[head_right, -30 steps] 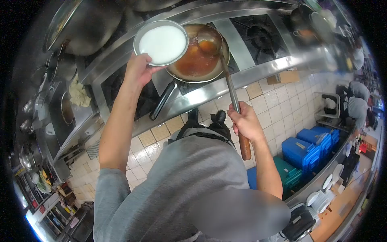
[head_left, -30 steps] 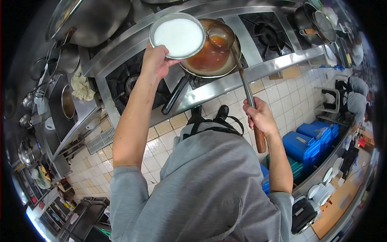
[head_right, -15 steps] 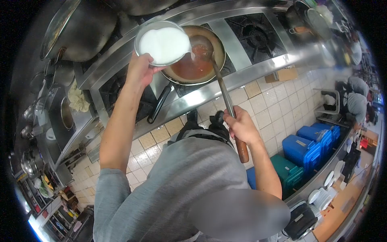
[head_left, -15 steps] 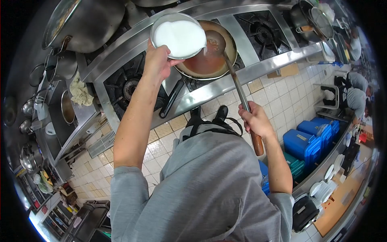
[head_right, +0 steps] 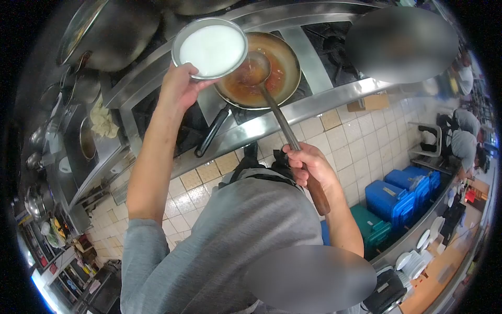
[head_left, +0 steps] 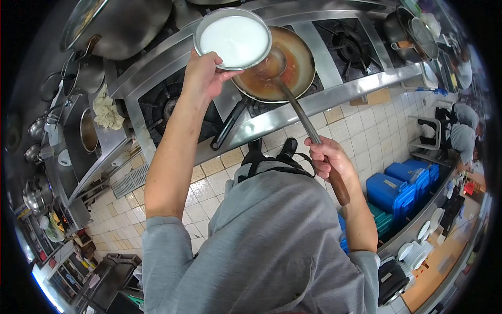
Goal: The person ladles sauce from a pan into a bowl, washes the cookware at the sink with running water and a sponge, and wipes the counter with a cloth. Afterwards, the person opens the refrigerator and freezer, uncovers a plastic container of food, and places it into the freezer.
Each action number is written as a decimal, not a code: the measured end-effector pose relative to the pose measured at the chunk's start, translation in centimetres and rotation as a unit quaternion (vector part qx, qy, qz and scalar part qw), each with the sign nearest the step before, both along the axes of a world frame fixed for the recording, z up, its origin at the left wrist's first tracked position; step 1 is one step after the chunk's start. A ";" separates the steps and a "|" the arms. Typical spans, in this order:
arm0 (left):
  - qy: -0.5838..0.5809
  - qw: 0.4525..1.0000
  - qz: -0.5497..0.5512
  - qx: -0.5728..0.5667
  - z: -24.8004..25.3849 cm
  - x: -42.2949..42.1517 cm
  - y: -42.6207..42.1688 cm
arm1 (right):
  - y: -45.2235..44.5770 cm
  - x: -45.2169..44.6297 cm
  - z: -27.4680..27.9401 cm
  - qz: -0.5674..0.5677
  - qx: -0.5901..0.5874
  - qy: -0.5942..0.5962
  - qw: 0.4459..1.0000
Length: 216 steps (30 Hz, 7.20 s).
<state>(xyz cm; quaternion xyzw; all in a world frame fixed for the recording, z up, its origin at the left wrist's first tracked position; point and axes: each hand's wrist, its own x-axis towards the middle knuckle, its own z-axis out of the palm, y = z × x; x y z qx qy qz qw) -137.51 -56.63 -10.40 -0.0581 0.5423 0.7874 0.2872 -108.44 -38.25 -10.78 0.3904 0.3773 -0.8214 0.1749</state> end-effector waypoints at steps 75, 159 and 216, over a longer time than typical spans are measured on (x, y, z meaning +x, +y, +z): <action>0.023 0.998 0.005 0.052 2.7 1.0 -1.8 | -0.7 -0.4 0.2 0.007 0.114 0.053 0.992; 0.034 0.999 -0.004 0.042 2.8 0.5 -0.2 | 1.7 0.1 0.5 0.117 0.358 0.001 0.926; 0.027 0.999 -0.007 0.024 0.6 -0.5 -0.4 | -0.6 0.1 -0.1 0.044 0.112 0.058 0.991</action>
